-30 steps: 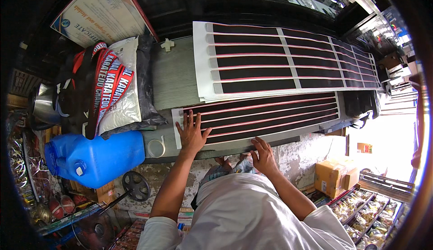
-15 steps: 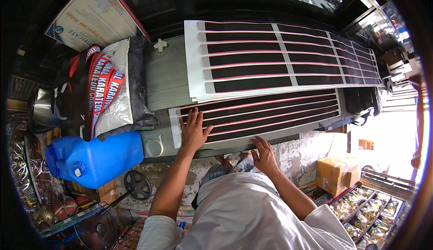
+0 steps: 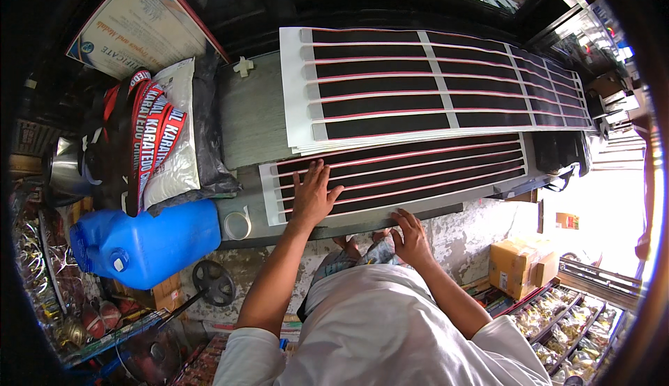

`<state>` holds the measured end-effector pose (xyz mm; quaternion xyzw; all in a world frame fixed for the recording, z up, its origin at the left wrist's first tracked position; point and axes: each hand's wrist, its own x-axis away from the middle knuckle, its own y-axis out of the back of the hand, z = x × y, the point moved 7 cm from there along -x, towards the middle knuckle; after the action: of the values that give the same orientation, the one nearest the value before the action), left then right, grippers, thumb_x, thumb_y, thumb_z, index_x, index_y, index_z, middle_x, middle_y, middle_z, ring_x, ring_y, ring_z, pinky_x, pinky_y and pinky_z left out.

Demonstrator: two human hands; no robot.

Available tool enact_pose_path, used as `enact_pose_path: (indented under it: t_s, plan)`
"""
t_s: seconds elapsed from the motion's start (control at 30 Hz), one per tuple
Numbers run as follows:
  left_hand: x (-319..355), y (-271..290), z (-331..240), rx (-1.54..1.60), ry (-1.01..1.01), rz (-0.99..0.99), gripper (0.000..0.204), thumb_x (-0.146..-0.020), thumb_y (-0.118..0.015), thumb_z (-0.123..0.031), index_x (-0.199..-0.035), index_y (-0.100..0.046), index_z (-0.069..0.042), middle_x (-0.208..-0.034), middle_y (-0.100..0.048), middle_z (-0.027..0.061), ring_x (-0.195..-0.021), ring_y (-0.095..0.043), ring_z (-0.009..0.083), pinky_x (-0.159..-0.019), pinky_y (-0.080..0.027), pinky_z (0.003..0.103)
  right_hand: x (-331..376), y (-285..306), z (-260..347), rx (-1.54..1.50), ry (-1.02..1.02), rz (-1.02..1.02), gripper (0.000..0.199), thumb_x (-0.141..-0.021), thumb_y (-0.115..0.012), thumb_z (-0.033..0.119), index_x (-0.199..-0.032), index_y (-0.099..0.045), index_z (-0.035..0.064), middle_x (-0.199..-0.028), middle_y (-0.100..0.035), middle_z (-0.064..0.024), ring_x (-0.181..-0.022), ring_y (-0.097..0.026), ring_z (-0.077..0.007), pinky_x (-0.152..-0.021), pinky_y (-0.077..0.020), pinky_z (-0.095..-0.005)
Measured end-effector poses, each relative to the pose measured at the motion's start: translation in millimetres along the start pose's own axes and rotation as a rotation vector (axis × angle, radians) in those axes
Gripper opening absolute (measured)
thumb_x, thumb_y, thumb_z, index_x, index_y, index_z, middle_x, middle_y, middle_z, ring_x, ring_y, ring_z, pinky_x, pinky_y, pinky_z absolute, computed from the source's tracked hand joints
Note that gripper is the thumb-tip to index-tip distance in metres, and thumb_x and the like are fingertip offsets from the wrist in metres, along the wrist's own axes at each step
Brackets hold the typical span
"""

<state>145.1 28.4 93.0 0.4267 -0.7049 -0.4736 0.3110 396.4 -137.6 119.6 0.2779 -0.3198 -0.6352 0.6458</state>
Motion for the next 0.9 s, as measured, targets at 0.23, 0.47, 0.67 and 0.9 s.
enact_pose_path:
  t_s: [0.23,0.47,0.67,0.9]
  plan:
    - [87,36,-24,0.268,0.024,-0.221,0.054,-0.108,-0.070,-0.029,-0.153,-0.058,-0.003,-0.156,-0.058,0.0231,-0.146,-0.055,0.0414,-0.120,-0.044,0.060,11,5,-7,-0.037,-0.018,-0.024,0.039,-0.097,-0.070,0.010,-0.136,-0.068,0.0021,-0.144,-0.065,-0.0246,-0.131,-0.063,-0.0475,-0.113,-0.0508,-0.0553]
    - [187,80,109,-0.101,0.520,-0.501,0.054,-0.102,-0.074,-0.016,-0.150,-0.057,0.001,-0.141,-0.063,0.0260,-0.132,-0.058,0.0482,-0.111,-0.048,0.058,20,5,-9,-0.042,-0.004,0.017,0.034,-0.096,-0.071,0.006,-0.130,-0.069,0.0015,-0.132,-0.070,-0.0228,-0.122,-0.067,-0.0465,-0.108,-0.0542,-0.0538]
    - [185,87,147,-0.143,0.688,-0.405,0.064,-0.097,-0.080,-0.025,-0.151,-0.055,0.000,-0.139,-0.061,0.0261,-0.129,-0.057,0.0492,-0.107,-0.049,0.060,7,-7,5,-0.073,0.007,0.054,0.033,-0.095,-0.072,0.005,-0.128,-0.070,0.0016,-0.129,-0.070,-0.0224,-0.120,-0.067,-0.0462,-0.107,-0.0541,-0.0546]
    - [183,59,150,-0.140,0.722,-0.280,0.068,-0.096,-0.080,-0.023,-0.155,-0.052,-0.004,-0.137,-0.063,0.0226,-0.130,-0.059,0.0462,-0.104,-0.050,0.058,-14,-25,52,0.060,0.151,0.124,0.043,-0.097,-0.073,0.013,-0.139,-0.069,0.0039,-0.146,-0.062,-0.0216,-0.135,-0.060,-0.0439,-0.111,-0.0512,-0.0551]
